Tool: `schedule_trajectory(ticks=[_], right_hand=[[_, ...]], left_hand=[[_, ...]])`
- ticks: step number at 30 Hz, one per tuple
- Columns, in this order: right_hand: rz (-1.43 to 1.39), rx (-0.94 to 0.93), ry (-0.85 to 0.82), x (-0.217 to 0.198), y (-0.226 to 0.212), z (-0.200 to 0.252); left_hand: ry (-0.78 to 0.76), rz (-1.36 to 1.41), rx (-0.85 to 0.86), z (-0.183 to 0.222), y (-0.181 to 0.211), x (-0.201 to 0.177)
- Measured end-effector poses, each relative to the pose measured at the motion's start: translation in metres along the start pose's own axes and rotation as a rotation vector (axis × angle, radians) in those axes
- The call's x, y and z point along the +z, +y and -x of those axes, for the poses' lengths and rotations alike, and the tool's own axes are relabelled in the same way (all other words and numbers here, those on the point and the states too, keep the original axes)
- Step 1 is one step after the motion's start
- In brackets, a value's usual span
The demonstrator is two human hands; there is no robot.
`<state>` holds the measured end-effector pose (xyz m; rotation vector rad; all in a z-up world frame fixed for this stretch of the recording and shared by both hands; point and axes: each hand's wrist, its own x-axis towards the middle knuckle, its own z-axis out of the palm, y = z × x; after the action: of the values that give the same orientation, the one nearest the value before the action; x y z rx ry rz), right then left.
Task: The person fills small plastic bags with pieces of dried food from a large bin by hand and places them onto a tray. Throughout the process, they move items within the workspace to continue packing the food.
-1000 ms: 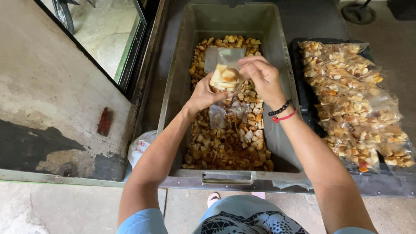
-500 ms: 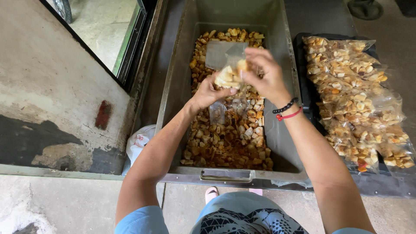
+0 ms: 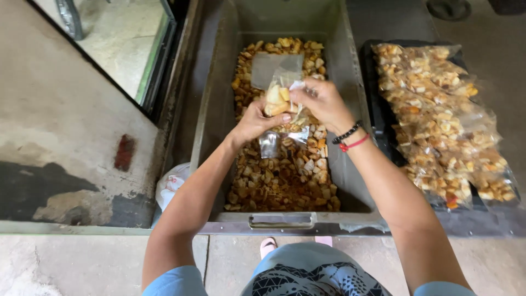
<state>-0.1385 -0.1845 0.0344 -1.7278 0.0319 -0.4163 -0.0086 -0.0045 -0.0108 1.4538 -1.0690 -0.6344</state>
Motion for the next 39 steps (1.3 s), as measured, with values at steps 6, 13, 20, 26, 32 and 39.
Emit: schedule_trajectory(ticks=[6, 13, 20, 26, 32, 39], right_hand=[[0.108, -0.152, 0.112, -0.007, -0.005, 0.002], [0.198, -0.269, 0.179, -0.123, -0.045, 0.033], [0.680, -0.007, 0.612, -0.330, -0.004, 0.098], [0.836, -0.114, 0.689, -0.439, 0.095, 0.134], [0.908, -0.003, 0.554, -0.466, 0.220, 0.177], [1.295, 0.229, 0.568, -0.478, 0.223, 0.170]], left_hand=[[-0.053, -0.013, -0.046, 0.008, 0.001, -0.008], [-0.043, -0.090, -0.121, 0.020, 0.023, -0.027], [0.051, -0.276, -0.235, 0.018, 0.021, -0.031], [0.161, -0.393, -0.355, 0.019, 0.002, -0.040], [0.208, -0.468, -0.337, 0.028, -0.011, -0.044], [0.299, -0.499, -0.217, 0.021, -0.001, -0.050]])
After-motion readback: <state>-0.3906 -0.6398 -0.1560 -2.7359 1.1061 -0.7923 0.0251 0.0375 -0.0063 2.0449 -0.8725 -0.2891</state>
